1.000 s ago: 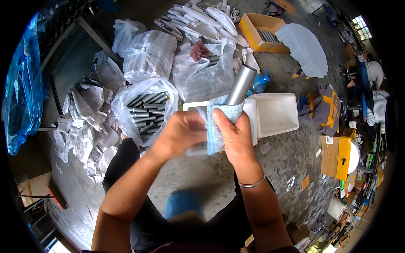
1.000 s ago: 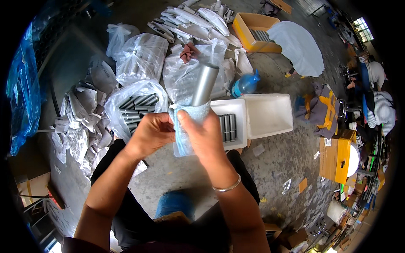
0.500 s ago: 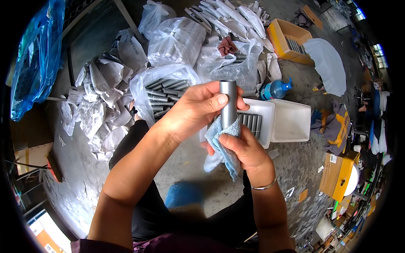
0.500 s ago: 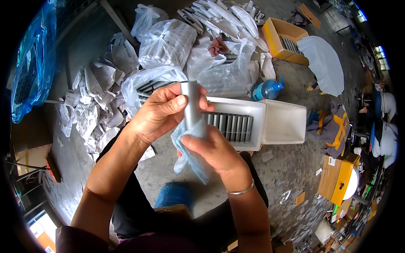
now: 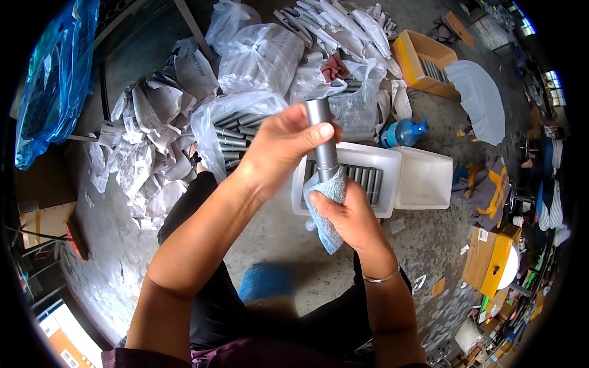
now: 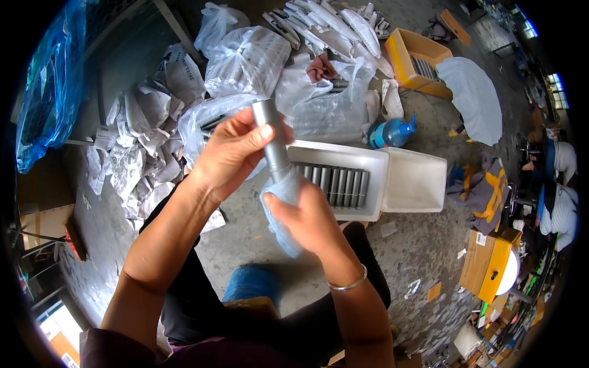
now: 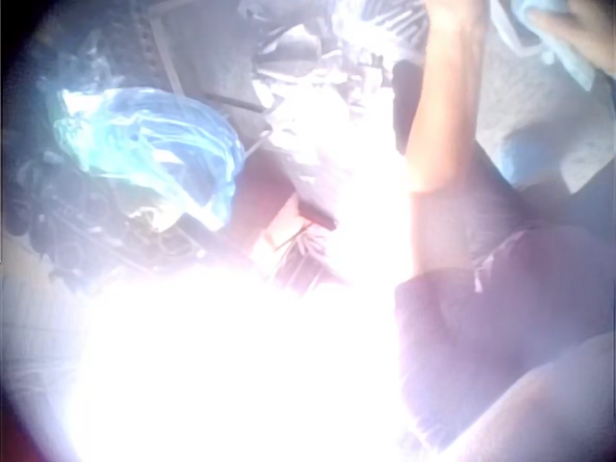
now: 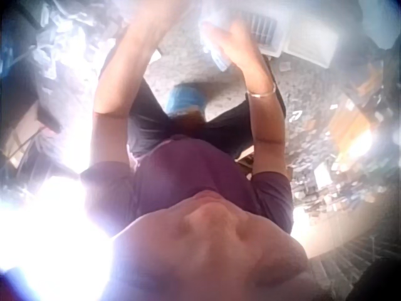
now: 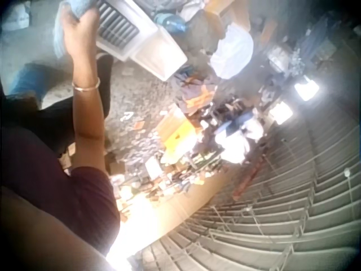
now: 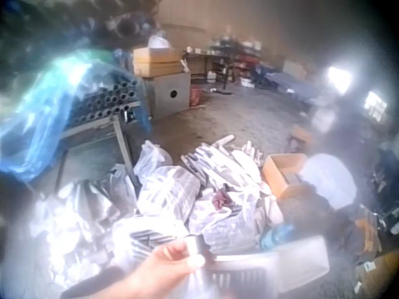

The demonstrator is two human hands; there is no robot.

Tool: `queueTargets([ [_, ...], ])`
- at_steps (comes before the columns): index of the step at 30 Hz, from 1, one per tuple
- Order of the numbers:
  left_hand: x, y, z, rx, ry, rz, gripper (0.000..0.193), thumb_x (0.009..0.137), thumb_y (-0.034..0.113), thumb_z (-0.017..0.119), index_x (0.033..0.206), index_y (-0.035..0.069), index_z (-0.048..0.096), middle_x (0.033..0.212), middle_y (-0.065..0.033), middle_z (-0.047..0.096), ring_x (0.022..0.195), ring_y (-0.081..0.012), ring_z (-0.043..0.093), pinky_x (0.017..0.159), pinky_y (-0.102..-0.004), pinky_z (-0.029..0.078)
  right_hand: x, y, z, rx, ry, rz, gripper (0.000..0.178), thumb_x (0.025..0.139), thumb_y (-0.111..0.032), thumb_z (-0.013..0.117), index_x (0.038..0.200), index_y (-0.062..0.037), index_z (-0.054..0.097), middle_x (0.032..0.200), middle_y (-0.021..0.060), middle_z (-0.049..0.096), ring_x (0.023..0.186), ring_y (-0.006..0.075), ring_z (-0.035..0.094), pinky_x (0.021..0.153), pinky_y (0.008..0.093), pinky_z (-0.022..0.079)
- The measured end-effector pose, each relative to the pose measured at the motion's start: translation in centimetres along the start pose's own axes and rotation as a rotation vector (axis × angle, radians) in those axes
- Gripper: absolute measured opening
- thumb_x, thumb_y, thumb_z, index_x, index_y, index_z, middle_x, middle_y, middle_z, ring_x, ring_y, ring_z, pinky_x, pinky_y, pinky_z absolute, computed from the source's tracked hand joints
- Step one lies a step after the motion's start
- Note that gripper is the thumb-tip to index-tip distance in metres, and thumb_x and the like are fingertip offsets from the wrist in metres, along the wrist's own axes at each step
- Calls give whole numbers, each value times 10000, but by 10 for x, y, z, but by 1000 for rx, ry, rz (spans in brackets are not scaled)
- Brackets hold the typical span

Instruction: The person sits on a low stool and wipes cylindrical metal parts with a blue cloth. They pick up a part from a white tray, wipe it thoroughly, and place it back into the tray. The person repeats this process for several parts.

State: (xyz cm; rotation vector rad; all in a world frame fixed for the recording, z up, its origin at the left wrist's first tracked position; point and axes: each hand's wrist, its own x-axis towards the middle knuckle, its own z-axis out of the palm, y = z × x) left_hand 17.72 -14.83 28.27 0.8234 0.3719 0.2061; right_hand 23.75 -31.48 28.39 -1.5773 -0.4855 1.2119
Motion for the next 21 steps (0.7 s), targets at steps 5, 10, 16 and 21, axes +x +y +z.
queueTargets([
  [5, -13, -14, 5, 125, -206, -104, 331, 838, 214, 696, 1110, 48, 607, 1081, -99, 653, 1050, -191, 583, 980, -351, 416, 8, 4, -14, -130, 7, -227, 248, 872, -162, 639, 1038, 9, 570, 843, 32, 601, 743, 90, 554, 662, 255, 474],
  [10, -4, -4, 0, 316, -101, 94, 330, 848, 223, 682, 1094, 33, 571, 1014, -73, 649, 971, -151, 593, 910, -320, 452, -10, -14, -70, 220, 202, -13, 357, 964, -301, 511, 1191, -27, 527, 1036, 85, 620, 900, 138, 601, 799, 319, 502],
  [16, -16, -34, 22, 1122, -120, 485, 324, 757, 127, 728, 996, -39, 584, 789, -216, 577, 682, -356, 549, 653, -386, 458, 2, -9, -33, 681, 221, -335, 437, 948, -309, 544, 1270, -38, 424, 1171, 94, 534, 1101, 213, 536, 945, 379, 454],
  [21, -14, -35, 27, 597, -348, -223, 234, 900, 133, 610, 1058, -39, 600, 976, -146, 656, 829, -224, 645, 699, -301, 505, 12, -6, -58, 800, 371, -443, 466, 892, -444, 588, 1030, 0, 553, 991, 119, 563, 1050, 304, 551, 938, 487, 453],
])
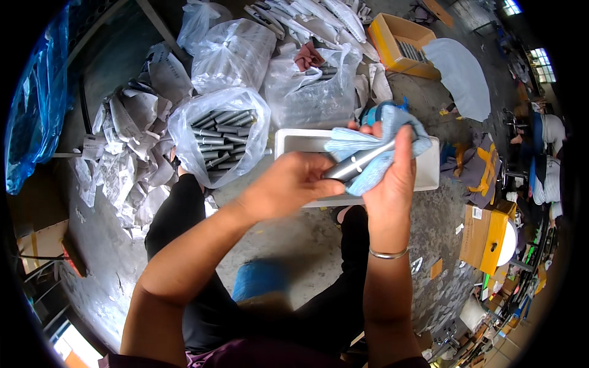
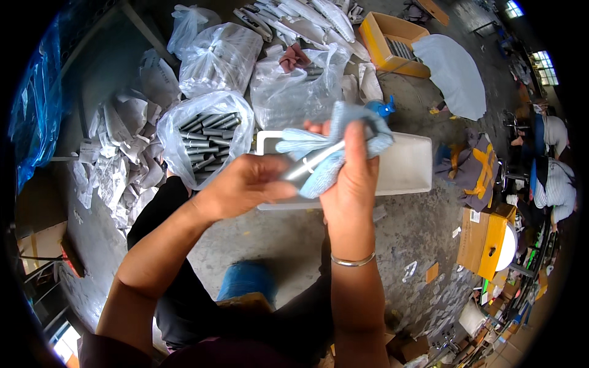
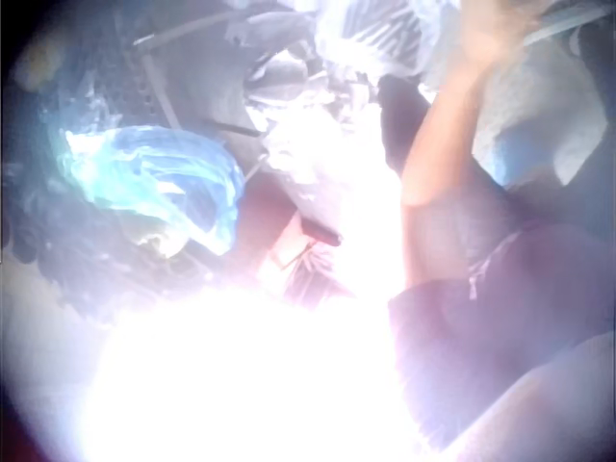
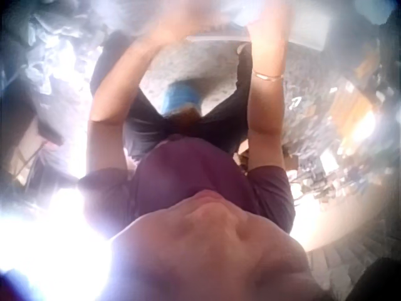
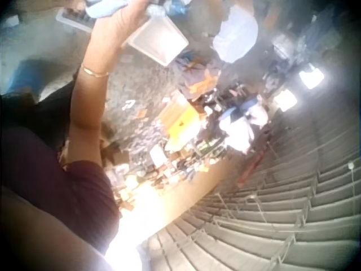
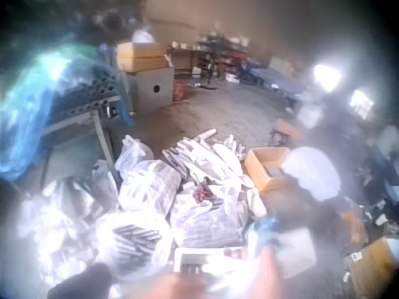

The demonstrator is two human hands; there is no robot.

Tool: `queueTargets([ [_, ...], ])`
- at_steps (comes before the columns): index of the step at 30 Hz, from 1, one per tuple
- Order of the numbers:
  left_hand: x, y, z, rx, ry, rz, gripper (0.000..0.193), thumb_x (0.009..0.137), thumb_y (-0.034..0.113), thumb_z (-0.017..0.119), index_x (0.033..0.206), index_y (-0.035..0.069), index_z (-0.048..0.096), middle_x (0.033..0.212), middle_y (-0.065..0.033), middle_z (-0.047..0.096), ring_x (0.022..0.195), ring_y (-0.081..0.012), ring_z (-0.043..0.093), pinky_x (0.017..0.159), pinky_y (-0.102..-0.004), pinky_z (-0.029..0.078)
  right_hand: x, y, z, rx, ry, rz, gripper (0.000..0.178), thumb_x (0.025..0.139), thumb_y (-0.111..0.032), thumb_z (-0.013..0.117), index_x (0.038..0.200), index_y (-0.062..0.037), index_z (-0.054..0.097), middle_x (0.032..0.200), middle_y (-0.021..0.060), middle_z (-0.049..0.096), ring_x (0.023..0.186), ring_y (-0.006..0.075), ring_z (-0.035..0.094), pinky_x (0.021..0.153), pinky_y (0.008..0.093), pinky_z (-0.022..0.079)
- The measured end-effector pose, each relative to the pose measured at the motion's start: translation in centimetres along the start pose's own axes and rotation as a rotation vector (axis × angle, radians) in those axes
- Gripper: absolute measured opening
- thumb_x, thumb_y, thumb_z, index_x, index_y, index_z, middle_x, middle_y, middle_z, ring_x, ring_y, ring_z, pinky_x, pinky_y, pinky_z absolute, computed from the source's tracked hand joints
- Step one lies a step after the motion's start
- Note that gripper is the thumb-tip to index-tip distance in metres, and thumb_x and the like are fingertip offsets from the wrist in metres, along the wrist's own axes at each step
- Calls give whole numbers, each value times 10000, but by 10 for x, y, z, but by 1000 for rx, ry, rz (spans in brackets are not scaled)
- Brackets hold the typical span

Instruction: The person sits on a low stool and wipes cylindrical metal parts with a blue cloth. They pick up a part from a white tray, wipe it thoroughly, and place it back into the tray. The person repeats this process for several parts.

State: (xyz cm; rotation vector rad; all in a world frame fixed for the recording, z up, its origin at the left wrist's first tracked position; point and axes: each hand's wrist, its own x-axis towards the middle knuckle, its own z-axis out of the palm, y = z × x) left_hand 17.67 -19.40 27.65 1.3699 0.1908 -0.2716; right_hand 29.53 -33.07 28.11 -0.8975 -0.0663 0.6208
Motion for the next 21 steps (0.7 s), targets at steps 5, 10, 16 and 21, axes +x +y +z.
queueTargets([
  [5, -2, 0, 6, -622, -122, -196, 347, 929, 233, 581, 1114, -56, 531, 915, -138, 646, 787, -182, 637, 666, -295, 522, 5, -10, -1, -14, 57, -23, 515, 834, -499, 641, 955, -7, 551, 900, 97, 542, 946, 270, 556, 902, 456, 471],
  [10, 2, -7, 19, -693, -79, -132, 285, 925, 255, 596, 982, -24, 588, 819, -68, 630, 697, -130, 603, 607, -246, 498, 5, -9, -4, -27, 174, -23, 561, 786, -538, 676, 941, -13, 552, 910, 121, 556, 884, 260, 557, 842, 433, 495],
  [16, 8, -10, 29, -394, 153, 48, 237, 898, 195, 636, 921, -36, 586, 766, -58, 615, 644, -108, 577, 592, -238, 487, 4, -3, 1, 49, 184, -16, 411, 813, -361, 724, 967, -39, 520, 865, 50, 521, 799, 188, 529, 818, 436, 526],
  [21, 6, -10, 37, -256, 363, 148, 195, 850, 115, 682, 901, -40, 575, 711, -65, 619, 625, -116, 590, 572, -261, 494, -4, 11, 18, -30, 126, 11, 317, 823, -282, 726, 903, -22, 562, 795, 49, 560, 721, 156, 549, 711, 349, 523],
])
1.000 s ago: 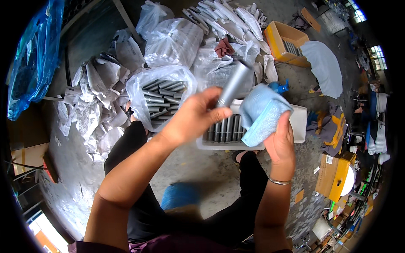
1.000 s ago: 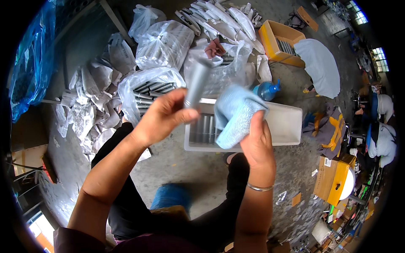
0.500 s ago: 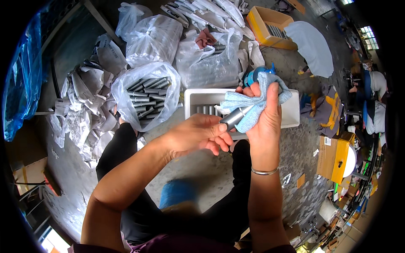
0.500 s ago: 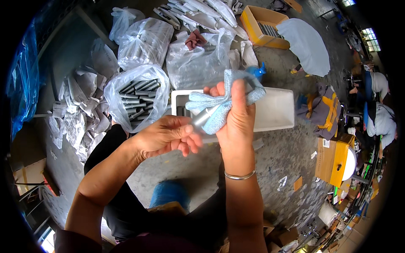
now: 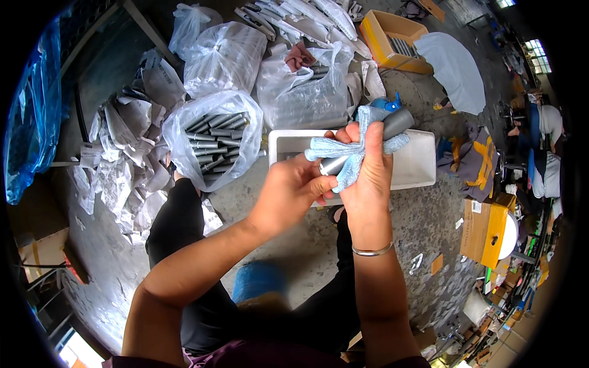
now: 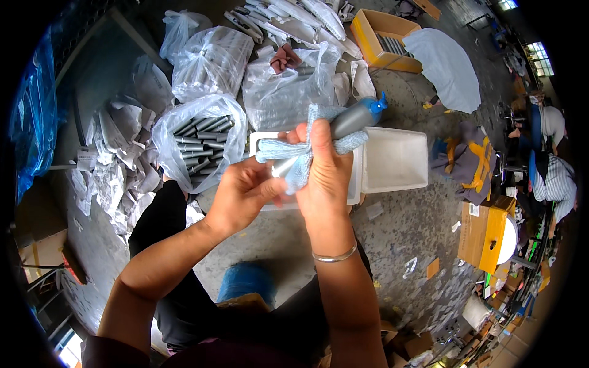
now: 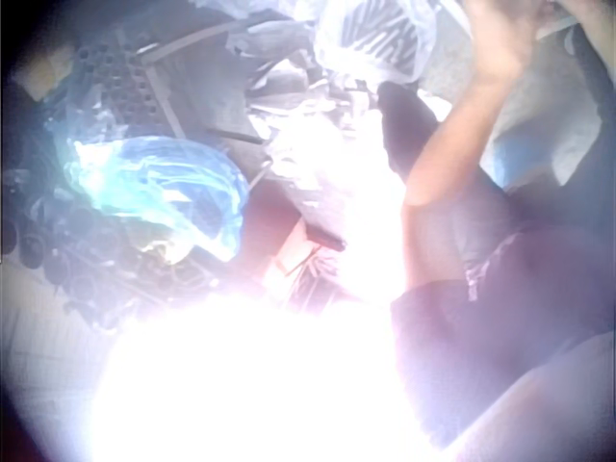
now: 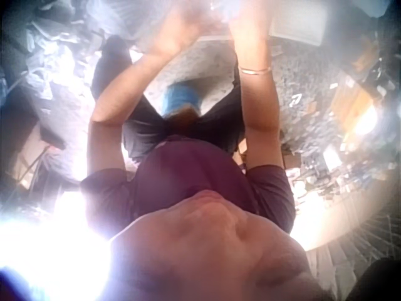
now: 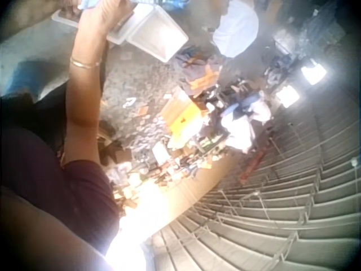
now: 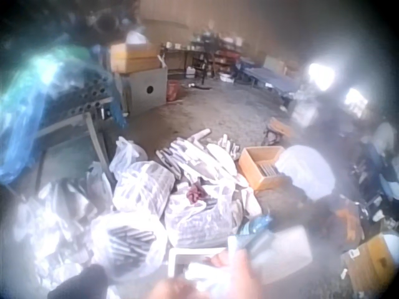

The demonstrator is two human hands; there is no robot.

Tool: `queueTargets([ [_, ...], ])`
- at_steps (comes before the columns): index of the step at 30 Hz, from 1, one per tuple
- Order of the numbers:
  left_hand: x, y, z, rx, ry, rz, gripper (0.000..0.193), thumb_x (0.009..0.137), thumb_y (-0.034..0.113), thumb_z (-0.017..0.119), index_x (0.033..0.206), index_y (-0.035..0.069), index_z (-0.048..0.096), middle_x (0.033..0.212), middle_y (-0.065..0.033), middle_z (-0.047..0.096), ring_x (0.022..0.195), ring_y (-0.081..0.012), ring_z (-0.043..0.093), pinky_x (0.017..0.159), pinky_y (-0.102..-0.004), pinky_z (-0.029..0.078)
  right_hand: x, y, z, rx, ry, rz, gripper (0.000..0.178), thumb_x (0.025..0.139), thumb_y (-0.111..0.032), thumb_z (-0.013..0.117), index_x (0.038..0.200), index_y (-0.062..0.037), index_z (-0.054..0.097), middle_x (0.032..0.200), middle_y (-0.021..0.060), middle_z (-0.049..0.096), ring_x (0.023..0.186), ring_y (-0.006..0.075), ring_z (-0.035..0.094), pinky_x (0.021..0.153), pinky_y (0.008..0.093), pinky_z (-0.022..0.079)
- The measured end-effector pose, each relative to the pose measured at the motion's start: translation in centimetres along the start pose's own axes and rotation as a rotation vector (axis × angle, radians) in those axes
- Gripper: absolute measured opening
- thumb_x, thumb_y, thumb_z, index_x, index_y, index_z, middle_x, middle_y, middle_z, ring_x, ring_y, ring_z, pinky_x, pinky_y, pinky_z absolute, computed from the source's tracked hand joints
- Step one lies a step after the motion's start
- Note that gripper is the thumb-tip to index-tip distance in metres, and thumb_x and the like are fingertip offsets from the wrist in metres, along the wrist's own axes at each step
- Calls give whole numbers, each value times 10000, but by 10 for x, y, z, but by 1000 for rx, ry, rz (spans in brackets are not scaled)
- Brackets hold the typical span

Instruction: The person sits on a low stool and wipes cylindrical metal parts with a blue cloth. They pick up a part from a white tray, wipe it thoroughly, and place it back into the tray. The person repeats this process for several parts.

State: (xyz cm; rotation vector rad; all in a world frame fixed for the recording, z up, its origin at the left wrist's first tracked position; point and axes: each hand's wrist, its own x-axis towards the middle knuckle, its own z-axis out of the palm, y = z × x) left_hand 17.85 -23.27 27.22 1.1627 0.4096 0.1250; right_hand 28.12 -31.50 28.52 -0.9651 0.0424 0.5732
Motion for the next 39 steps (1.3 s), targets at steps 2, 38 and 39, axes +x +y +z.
queueTargets([
  [2, 0, -2, -3, 69, 70, 25, 196, 818, 104, 708, 865, -40, 583, 678, -78, 625, 616, -124, 600, 564, -271, 493, -3, 4, -1, -137, -5, 98, 284, 819, -246, 731, 883, -13, 583, 782, 45, 581, 693, 139, 552, 649, 301, 499],
  [38, 23, 33, -68, -262, 215, 84, 278, 789, 169, 759, 962, 40, 584, 904, -71, 658, 837, -145, 618, 796, -292, 485, -33, 40, 20, -929, -388, 118, 253, 755, -97, 771, 896, 7, 589, 749, 26, 606, 634, 88, 548, 571, 257, 464],
  [39, 26, 33, -72, -270, 233, 84, 278, 783, 167, 765, 952, 46, 581, 903, -69, 657, 832, -143, 616, 792, -289, 485, -33, 40, 19, -904, -383, 177, 269, 742, -111, 780, 889, 9, 589, 752, 28, 607, 659, 95, 553, 600, 268, 469],
])
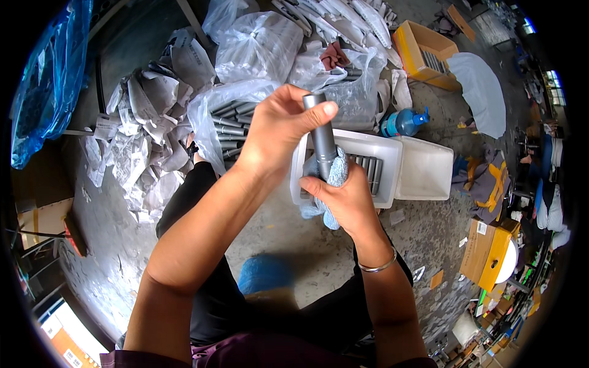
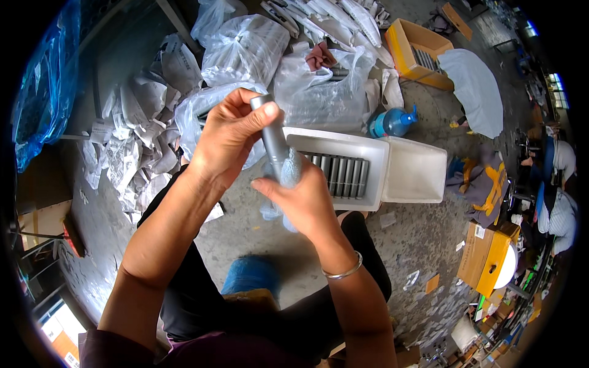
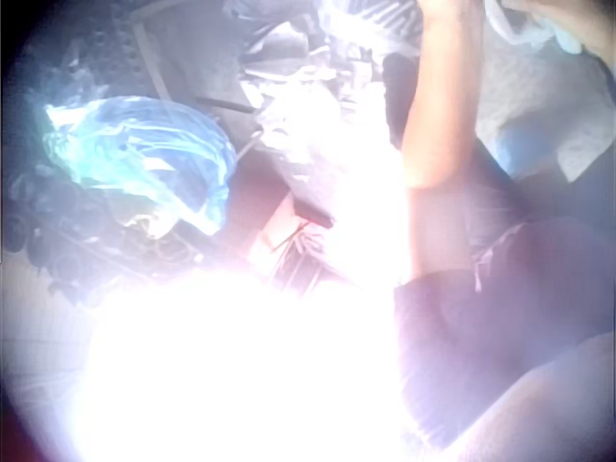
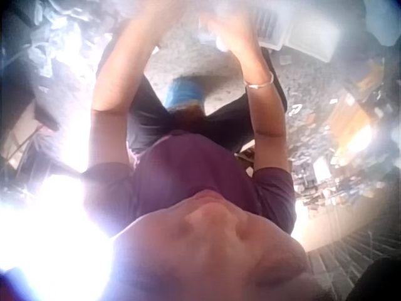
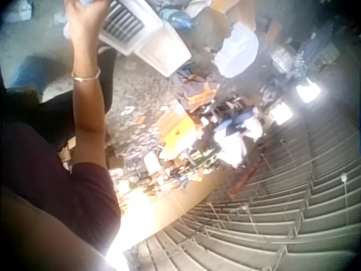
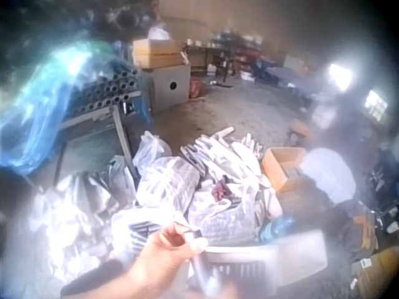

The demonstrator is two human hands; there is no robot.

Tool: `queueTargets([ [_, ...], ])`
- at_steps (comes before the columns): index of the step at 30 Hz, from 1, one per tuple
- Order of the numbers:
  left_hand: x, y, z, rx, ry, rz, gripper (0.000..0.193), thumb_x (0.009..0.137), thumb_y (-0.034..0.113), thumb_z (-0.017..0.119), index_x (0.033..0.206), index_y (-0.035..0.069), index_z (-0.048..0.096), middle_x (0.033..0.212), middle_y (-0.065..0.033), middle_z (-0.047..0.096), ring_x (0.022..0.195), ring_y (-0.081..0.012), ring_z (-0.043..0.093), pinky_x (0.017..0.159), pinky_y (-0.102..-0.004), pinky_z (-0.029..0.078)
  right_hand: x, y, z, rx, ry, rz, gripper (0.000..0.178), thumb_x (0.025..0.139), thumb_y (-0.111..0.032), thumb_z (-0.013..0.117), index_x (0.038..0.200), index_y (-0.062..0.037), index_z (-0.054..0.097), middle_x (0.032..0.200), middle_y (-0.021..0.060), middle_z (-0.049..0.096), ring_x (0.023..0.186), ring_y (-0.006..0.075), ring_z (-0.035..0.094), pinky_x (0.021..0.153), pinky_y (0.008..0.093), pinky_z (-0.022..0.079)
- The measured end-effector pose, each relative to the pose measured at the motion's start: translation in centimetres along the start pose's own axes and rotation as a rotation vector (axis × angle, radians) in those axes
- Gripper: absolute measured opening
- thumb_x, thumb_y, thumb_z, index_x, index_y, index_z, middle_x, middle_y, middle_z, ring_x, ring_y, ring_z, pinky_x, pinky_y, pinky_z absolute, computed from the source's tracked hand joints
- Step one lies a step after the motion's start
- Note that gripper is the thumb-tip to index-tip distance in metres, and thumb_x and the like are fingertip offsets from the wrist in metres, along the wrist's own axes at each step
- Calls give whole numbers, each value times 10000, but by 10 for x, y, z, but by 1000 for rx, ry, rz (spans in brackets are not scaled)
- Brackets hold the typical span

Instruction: The person sits on a low stool and wipes cylindrical metal parts with a blue cloth. They pick up a part from a white tray, wipe it thoroughly, and place it back into the tray. The person repeats this process for several parts.

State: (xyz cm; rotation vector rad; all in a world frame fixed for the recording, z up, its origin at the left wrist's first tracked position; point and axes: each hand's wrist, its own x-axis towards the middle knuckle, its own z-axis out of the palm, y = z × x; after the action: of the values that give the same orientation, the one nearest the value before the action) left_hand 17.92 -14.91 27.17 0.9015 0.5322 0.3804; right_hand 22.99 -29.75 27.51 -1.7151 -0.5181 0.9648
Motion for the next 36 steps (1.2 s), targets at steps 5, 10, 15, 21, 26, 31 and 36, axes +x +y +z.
queueTargets([
  [5, -2, 3, -1, 6, -149, -74, 377, 827, 259, 720, 1083, 25, 573, 988, -102, 646, 950, -181, 595, 895, -326, 454, -2, -6, -8, 116, -22, 77, 261, 748, -116, 778, 878, 7, 588, 725, 26, 597, 628, 97, 555, 562, 254, 463],
  [10, -14, 7, 8, -214, -332, -199, 414, 891, 204, 623, 1215, -34, 524, 1116, -134, 633, 1085, -218, 564, 1027, -354, 368, 0, -10, -15, 243, -19, 81, 217, 769, -96, 766, 863, -6, 593, 693, 22, 591, 530, 105, 560, 465, 240, 455],
  [15, -8, 3, 8, -127, -352, -94, 343, 856, 173, 672, 1139, 7, 572, 1048, -115, 647, 1034, -213, 588, 1012, -376, 388, -2, -14, -14, 222, -27, 81, 253, 752, -102, 776, 891, 2, 593, 719, 21, 594, 588, 100, 561, 521, 242, 462],
  [21, 1, 4, 4, -313, -237, -69, 253, 860, 176, 671, 1047, 26, 589, 1008, -113, 644, 960, -220, 619, 951, -386, 459, -5, -7, -26, 11, -124, 17, 357, 758, -127, 766, 1017, 1, 556, 831, 21, 600, 732, 112, 574, 652, 269, 484],
  [26, 3, 8, 7, -399, -197, -118, 229, 898, 182, 620, 1048, 20, 558, 1009, -129, 636, 966, -242, 625, 906, -395, 494, -6, 5, -52, 346, 80, -11, 353, 851, -91, 630, 1166, -21, 487, 992, 71, 573, 905, 133, 566, 794, 290, 475],
  [31, 6, 4, 3, -482, -265, -145, 349, 936, 181, 542, 1210, -33, 513, 1116, -154, 616, 1057, -280, 605, 991, -428, 465, -3, -7, -65, 737, 189, 67, 359, 865, -67, 574, 1200, 36, 492, 1073, 113, 590, 1022, 204, 578, 898, 336, 463],
  [36, 4, 4, 4, -531, -289, -173, 386, 940, 175, 532, 1242, -58, 476, 1142, -176, 602, 1092, -296, 588, 1020, -436, 441, 3, -2, -65, 1077, 34, 215, 427, 928, -212, 489, 1264, 49, 450, 1228, 151, 556, 1142, 263, 540, 994, 409, 421],
])
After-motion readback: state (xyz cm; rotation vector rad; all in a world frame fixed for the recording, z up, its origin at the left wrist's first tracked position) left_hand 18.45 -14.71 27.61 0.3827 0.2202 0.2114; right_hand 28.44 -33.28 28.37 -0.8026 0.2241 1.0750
